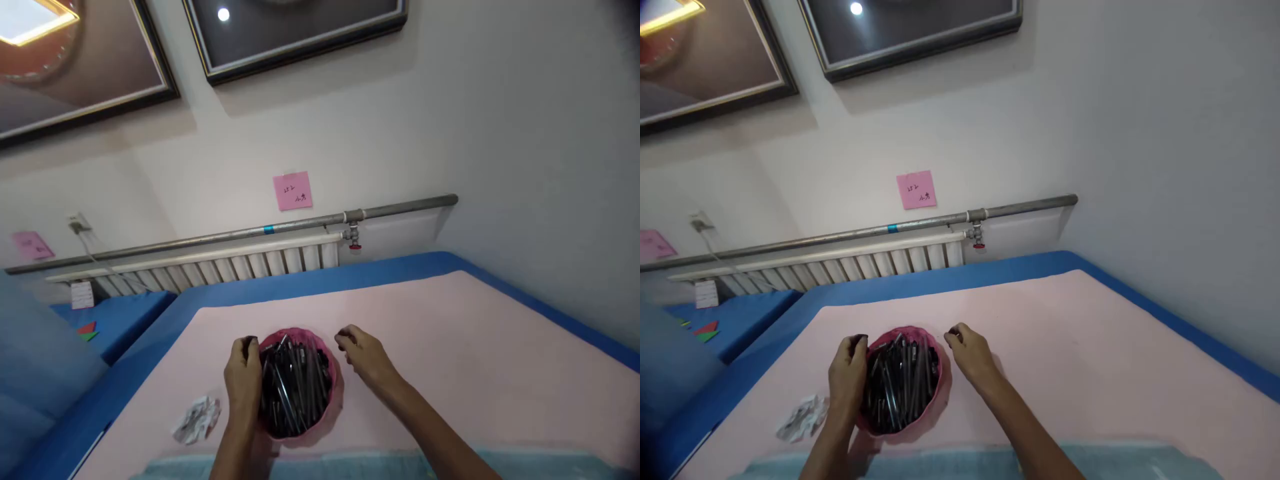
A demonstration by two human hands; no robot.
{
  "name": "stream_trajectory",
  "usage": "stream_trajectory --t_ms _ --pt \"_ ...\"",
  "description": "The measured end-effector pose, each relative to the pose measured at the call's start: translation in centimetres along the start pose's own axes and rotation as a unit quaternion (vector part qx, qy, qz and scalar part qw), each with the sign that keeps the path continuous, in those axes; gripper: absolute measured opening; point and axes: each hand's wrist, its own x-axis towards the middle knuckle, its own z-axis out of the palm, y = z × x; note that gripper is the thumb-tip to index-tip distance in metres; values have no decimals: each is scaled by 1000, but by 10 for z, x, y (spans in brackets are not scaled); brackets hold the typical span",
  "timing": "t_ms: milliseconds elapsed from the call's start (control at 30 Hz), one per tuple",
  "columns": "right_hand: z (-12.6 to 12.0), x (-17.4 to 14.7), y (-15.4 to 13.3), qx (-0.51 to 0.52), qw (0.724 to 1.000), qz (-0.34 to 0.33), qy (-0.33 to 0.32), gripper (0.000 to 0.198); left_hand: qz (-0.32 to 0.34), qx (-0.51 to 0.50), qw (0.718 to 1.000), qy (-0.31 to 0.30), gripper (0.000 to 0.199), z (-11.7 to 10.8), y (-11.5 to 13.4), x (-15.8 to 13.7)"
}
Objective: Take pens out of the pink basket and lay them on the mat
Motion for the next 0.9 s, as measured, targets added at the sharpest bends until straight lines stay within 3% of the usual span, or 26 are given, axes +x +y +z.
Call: stream_trajectory --t_ms 100,267,633,800,900 --pt "6 0 9 -15 998 19 -60 14 23 28 999 -20 20 -2 -5 0" --pt "17 -1 15 -25 992 29 -119 19 56 101 987 -114 17 -3 1 -1" --pt "34 -8 15 -35 993 20 -111 18 125 224 949 -181 15 3 2 -8" --pt "39 -12 16 -56 993 -6 -108 19 99 296 929 -198 20 1 3 -9" --pt "37 -10 14 -76 993 -33 -88 16 91 289 933 -193 17 -1 2 -10"
